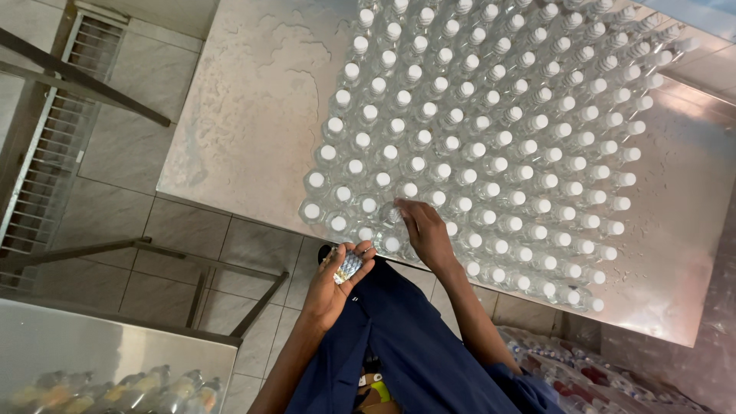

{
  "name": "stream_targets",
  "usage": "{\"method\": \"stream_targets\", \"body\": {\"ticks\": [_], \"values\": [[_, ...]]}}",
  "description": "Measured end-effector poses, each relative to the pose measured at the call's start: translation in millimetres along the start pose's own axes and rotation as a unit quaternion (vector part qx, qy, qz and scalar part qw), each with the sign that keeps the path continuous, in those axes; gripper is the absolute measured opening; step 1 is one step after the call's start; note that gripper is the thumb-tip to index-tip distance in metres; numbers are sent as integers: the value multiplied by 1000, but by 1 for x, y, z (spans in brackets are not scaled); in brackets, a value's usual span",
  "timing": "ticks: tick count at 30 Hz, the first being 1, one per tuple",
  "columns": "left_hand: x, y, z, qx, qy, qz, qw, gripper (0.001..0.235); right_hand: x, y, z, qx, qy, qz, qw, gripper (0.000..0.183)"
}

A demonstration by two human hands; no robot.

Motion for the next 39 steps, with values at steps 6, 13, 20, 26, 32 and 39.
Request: {"method": "stream_targets", "body": {"ticks": [6, 13, 20, 26, 32, 39], "values": [[-4, 5, -3, -5, -12, -1, 1000, 31, 3, -10, 2, -48, -6, -25, 999, 15], [-10, 7, -6, -14, -15, -13, 1000, 30, -1, -22, -8, -28, 21, -65, 997, 30], [-8, 9, -3, -19, -11, -20, 1000, 29, -7, 1, -6, 75, -46, -136, 987, 32], [-5, 1, 0, -7, -9, -1, 1000, 29, -10, 20, -2, 125, -57, -204, 969, 37], [-2, 4, 6, -20, 0, -20, 1000, 31, -16, 17, -9, 137, -65, -236, 960, 39], [0, 31, 12, -23, -5, -35, 999, 32, -19, -14, -50, 144, -76, -167, 972, 55]]}}
Point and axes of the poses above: each hand's wrist, its own x-axis away from the middle knuckle, its own y-axis out of the palm, z = x × y, the point moved 8 cm from there along -x, towards the middle knuckle, and after that the axes turned 4 degrees about -x, right-handed, at the moved point
